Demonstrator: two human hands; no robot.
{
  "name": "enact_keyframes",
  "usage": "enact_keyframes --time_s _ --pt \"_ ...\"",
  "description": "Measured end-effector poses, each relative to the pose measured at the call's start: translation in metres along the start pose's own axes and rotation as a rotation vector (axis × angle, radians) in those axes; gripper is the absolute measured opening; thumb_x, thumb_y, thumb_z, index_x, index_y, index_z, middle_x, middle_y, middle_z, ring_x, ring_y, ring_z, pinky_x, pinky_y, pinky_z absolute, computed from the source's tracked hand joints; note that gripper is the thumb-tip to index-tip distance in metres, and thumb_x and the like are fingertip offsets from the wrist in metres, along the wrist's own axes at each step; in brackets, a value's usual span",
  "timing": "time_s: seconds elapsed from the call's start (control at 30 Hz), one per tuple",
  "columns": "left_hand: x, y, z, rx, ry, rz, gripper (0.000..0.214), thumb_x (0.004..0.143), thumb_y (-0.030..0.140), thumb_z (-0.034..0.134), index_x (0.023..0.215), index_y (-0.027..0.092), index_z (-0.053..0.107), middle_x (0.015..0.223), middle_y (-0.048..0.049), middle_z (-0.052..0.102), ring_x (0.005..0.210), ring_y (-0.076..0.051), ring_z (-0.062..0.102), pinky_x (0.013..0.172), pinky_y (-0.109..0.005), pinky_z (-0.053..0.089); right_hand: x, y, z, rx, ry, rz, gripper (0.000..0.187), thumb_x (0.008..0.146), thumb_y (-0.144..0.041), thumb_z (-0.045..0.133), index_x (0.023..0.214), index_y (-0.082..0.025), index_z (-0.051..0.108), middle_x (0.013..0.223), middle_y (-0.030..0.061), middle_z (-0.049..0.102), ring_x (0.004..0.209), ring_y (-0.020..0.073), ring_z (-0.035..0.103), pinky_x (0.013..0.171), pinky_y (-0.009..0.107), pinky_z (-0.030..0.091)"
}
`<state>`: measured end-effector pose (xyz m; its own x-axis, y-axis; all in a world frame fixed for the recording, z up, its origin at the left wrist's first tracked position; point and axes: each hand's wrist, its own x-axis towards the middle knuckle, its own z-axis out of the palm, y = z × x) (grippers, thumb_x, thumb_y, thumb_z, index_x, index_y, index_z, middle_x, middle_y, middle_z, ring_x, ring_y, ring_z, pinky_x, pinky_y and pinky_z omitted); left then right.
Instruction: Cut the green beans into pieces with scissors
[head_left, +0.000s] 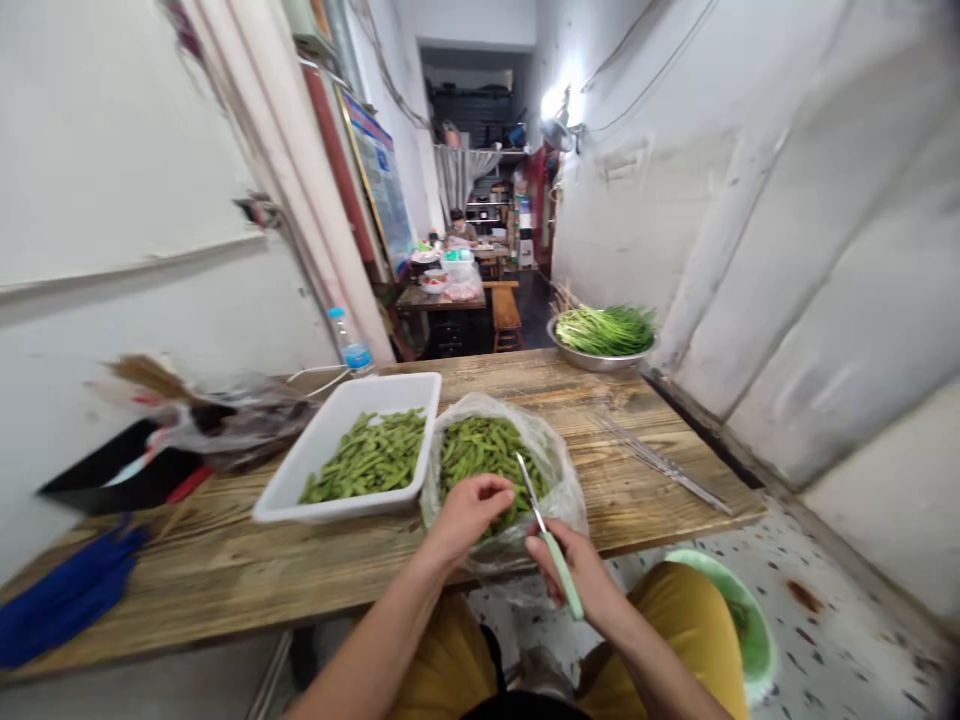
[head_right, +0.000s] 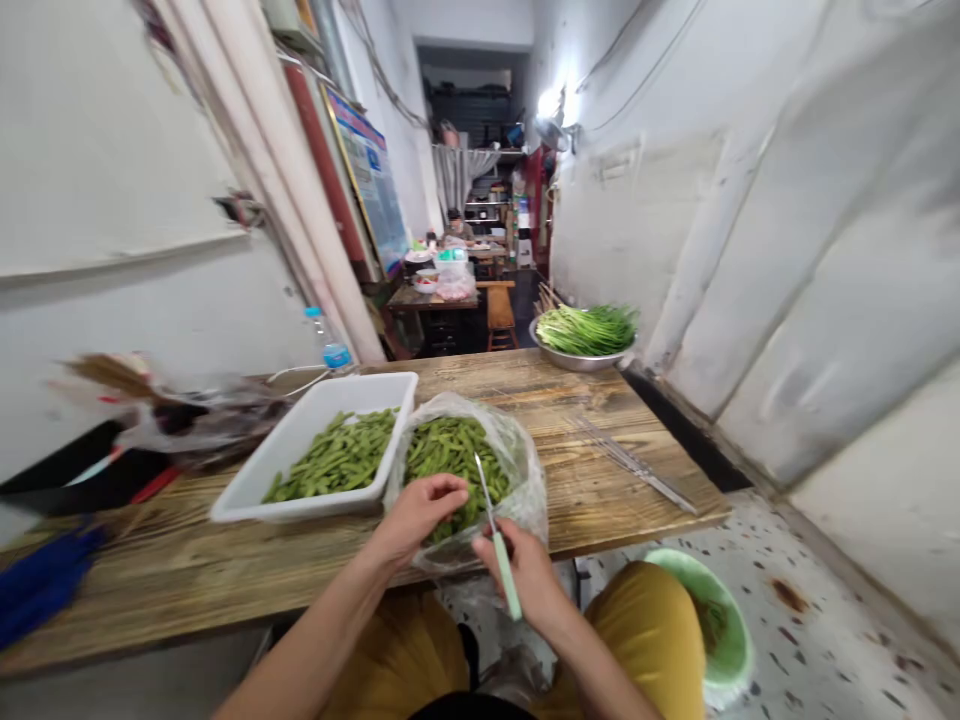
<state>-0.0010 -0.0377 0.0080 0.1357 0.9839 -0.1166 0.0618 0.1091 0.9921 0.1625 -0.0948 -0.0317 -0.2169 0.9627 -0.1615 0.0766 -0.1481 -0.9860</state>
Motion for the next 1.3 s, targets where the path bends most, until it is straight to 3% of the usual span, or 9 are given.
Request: enact_keyframes --time_s 0.13,0.3,0.57,1.0,1.23,1.3 --pt "-0.001 -0.001 0.003 -0.263 0.019 -0.082 0.028 0.061 0.031 0.073 0.078 0.013 0.060 0.056 0.0024 0.058 0.048 -0.008 0.052 0.045 -0.017 0.038 -0.005 -0.007 0.002 0.025 -0.006 -0.072 0.045 0.080 -0.062 0.045 0.095 -0.020 0.050 0.057 -0.0065 0.045 0.043 0.0078 0.042 0.042 0.020 0.039" --pt "-0.010 0.006 0.012 -0.536 0.039 -0.134 0.031 0.054 0.023 0.078 0.072 0.013 0.055 0.060 -0.0001 0.062 0.059 -0.013 0.063 0.059 -0.022 0.051 -0.012 -0.014 0.007 0.057 -0.004 -0.032 0.046 0.079 -0.063 0.046 0.093 -0.019 0.049 0.061 -0.0050 0.046 0.046 0.0098 0.045 0.042 0.022 0.041" --pt "-0.015 0.006 0.018 -0.600 0.091 -0.076 0.028 0.056 0.022 0.078 0.070 0.011 0.056 0.062 -0.0034 0.066 0.059 -0.012 0.063 0.059 -0.021 0.050 -0.013 -0.013 0.008 0.041 -0.096 -0.055 0.039 0.086 -0.054 0.042 0.100 -0.019 0.050 0.063 -0.0044 0.047 0.048 0.0102 0.047 0.045 0.023 0.044" --pt "-0.021 0.004 0.027 -0.635 0.224 0.000 0.025 0.057 0.021 0.075 0.070 0.011 0.056 0.060 -0.0017 0.065 0.057 -0.009 0.060 0.059 -0.021 0.047 -0.017 -0.022 0.012 0.016 -0.115 -0.044 0.039 0.084 -0.055 0.043 0.096 -0.018 0.050 0.061 -0.0057 0.045 0.045 0.0095 0.048 0.043 0.023 0.044" --pt "-0.023 -0.001 0.041 -0.677 0.230 -0.031 0.024 0.056 0.020 0.074 0.069 0.012 0.055 0.062 -0.0021 0.064 0.058 -0.009 0.060 0.061 -0.022 0.047 -0.011 -0.011 0.020 0.099 -0.054 0.023 0.040 0.080 -0.057 0.049 0.091 -0.019 0.049 0.053 -0.0084 0.043 0.034 0.0074 0.041 0.030 0.020 0.039" --pt "-0.018 -0.004 0.036 -0.652 0.254 -0.009 0.023 0.058 0.022 0.072 0.070 0.012 0.055 0.063 -0.0022 0.063 0.059 -0.011 0.061 0.062 -0.024 0.047 -0.008 -0.004 0.019 0.110 -0.037 0.046 0.039 0.079 -0.057 0.050 0.091 -0.019 0.049 0.052 -0.0091 0.042 0.032 0.0070 0.039 0.028 0.020 0.036"
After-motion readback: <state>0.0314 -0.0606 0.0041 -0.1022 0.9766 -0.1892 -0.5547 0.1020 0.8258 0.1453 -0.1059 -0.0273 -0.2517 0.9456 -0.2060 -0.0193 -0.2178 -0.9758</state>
